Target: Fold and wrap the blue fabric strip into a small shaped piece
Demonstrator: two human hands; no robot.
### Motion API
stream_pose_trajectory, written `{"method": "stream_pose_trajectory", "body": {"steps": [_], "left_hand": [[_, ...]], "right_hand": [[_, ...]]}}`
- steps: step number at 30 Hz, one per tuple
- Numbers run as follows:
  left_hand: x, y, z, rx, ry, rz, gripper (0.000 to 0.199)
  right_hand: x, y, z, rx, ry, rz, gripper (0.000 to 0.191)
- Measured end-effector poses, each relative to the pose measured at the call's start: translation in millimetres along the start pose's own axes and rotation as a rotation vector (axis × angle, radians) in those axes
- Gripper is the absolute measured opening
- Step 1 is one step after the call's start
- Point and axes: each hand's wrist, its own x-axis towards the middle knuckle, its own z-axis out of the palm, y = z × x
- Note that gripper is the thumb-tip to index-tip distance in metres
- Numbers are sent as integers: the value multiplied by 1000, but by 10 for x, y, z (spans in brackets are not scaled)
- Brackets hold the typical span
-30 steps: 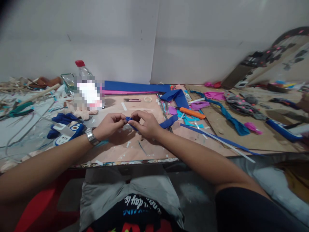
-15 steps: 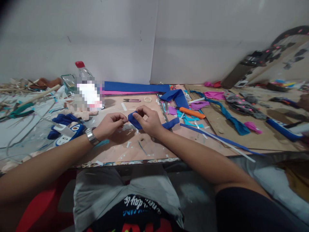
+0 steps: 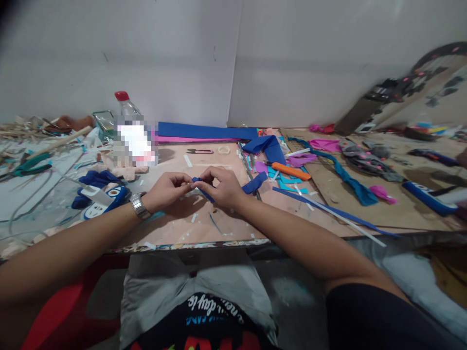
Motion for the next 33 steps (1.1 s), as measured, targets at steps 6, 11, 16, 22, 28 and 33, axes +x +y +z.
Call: {"method": "stream_pose_trajectory", "body": {"steps": [6, 11, 16, 22, 28, 33], "left_hand": [[9, -9, 7, -55, 5, 10, 36], [13, 2, 1, -70, 34, 12, 29], [22, -4, -7, -107, 22, -1, 32], [17, -65, -2, -49, -20, -21, 37], [16, -73, 23, -45, -21, -19, 42], [16, -52, 20, -39, -15, -8, 42]], "right_hand": [[1, 13, 8, 11, -7, 5, 38], [3, 9, 4, 5, 29, 27, 38], [11, 0, 1, 11, 67, 38, 34], [-6, 5, 3, 11, 2, -19, 30], [-15, -25, -8, 38, -95, -11, 38], [-12, -42, -6, 59, -112, -16, 39]]}}
